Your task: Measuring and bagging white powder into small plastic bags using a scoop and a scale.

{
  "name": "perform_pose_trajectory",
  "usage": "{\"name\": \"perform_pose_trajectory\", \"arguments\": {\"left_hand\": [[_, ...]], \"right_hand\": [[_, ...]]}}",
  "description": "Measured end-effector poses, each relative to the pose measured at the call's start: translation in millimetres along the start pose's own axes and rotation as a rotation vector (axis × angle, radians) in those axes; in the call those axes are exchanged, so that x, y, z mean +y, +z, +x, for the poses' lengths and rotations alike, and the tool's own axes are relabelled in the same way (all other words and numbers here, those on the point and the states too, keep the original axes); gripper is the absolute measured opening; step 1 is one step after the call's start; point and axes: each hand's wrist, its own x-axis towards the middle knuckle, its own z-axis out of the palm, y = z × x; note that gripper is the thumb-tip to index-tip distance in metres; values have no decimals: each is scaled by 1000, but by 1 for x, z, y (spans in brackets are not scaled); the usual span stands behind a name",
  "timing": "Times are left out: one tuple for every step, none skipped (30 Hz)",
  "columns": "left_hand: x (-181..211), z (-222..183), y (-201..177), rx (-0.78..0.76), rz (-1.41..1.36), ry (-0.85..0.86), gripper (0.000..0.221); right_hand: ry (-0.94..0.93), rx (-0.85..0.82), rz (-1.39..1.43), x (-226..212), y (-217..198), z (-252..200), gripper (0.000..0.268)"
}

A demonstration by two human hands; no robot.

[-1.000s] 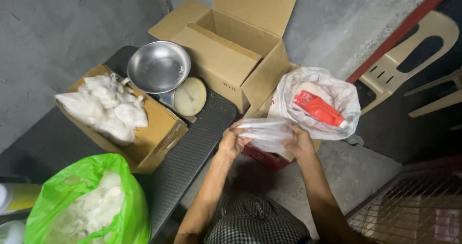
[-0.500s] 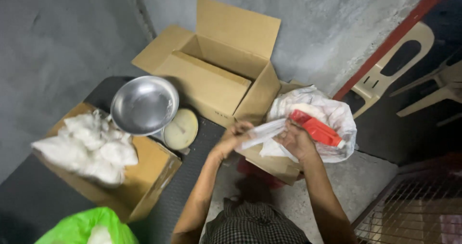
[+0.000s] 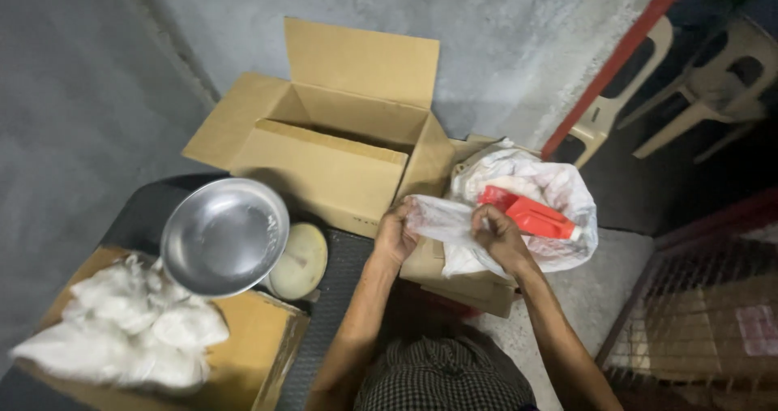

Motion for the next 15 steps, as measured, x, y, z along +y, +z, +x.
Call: {"name": "perform_pose_trajectory", "arguments": {"left_hand": [[1,-5,11,-7,-1,-12,11],[1,-11,23,-47,87,2,20],[2,-17,33,-85,174,21,31],[1,-21,40,-89,171,13,31],[1,-28,44,-79,261,20,37],[1,-35,49,-69,351,27,48],[-7,-32,44,-69,346,22,48],[-16,-29,38,-224,637,153,41],[-23,-24,33,-384,926,290,33],[-26,-28,45,-387,921,290,33],[-26,-30,58,-197,1208,303,36],[-26,-33,72,8,1487,309,39],[-33,-23,61,1,1489,309,39],[-41,-12,51,64,1519,557,40],[-50,-2,42,124,1532,805,41]], "right_hand": [[4,13,-4,26,-6,8,36],[-168,82,-18,52,-13,16,28],[-341,146,-34,79,-21,24,26],[-338,152,-39,55,-20,21,26],[-422,281,-283,32,-17,17,31],[-503,407,-530,8,-14,14,37],[-498,406,-536,-13,-12,7,37],[-441,391,-582,-35,-9,0,42],[-390,376,-630,-57,-7,-5,54],[-389,376,-635,-59,-8,-6,54],[-399,339,-657,-62,-8,-6,58],[-408,301,-678,-65,-9,-5,61],[-407,307,-679,-62,-11,-4,61],[-419,315,-745,-59,-12,-3,60],[-427,322,-813,-57,-15,-3,61]]}}
